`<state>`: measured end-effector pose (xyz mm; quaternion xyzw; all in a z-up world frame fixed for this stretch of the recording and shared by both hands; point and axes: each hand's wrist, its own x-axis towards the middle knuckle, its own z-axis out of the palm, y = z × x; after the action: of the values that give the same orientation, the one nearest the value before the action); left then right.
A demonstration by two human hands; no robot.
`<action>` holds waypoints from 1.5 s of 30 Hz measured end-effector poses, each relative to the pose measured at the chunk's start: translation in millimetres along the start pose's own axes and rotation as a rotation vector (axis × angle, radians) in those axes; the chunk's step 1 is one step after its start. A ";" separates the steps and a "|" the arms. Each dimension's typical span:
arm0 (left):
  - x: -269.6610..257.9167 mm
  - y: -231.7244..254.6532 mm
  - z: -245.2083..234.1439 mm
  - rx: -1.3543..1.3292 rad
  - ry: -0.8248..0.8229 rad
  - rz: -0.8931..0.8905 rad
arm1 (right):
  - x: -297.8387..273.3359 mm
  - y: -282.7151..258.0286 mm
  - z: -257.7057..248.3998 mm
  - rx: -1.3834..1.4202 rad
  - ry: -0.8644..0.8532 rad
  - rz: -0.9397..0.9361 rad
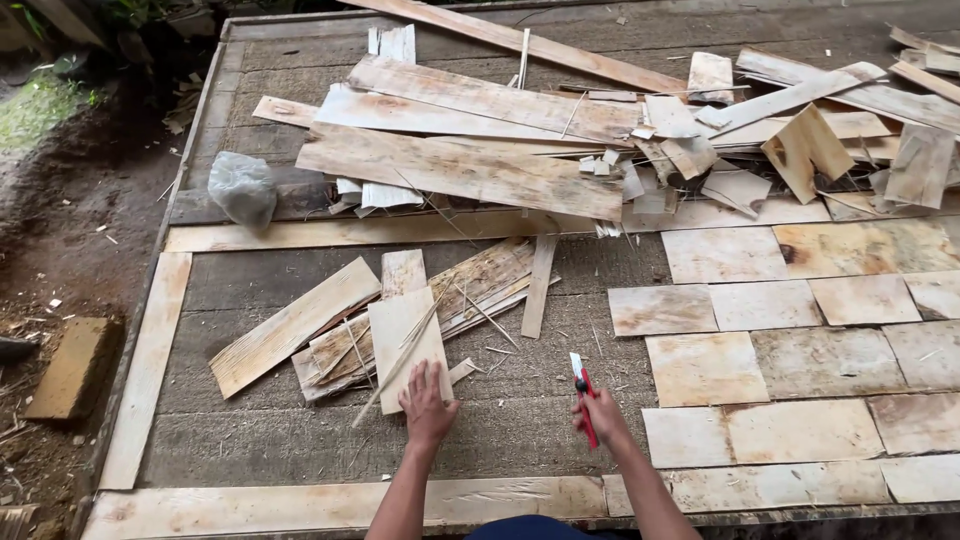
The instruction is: Trimming thin wood pieces with a utility knife and arranging them into a tiled pattern on a wooden base.
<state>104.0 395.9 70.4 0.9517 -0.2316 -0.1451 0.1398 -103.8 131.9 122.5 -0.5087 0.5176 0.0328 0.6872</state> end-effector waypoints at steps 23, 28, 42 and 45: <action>15.8 -83.3 49.1 0.187 0.437 -0.188 | 164.2 -149.1 123.2 -0.334 0.345 0.056; 17.7 -90.1 56.4 0.236 0.427 -0.188 | 168.4 -152.1 146.4 -0.303 0.409 0.100; 19.1 -91.6 64.9 0.180 0.439 -0.191 | 138.6 -150.4 208.4 -0.050 0.435 -0.048; 19.9 -90.0 60.4 0.176 0.437 -0.184 | 134.1 -155.5 231.9 0.047 0.280 -0.034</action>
<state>136.3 451.2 -19.3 0.9861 -0.1202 0.0726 0.0894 204.3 162.7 113.7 -0.5008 0.6003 -0.0620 0.6204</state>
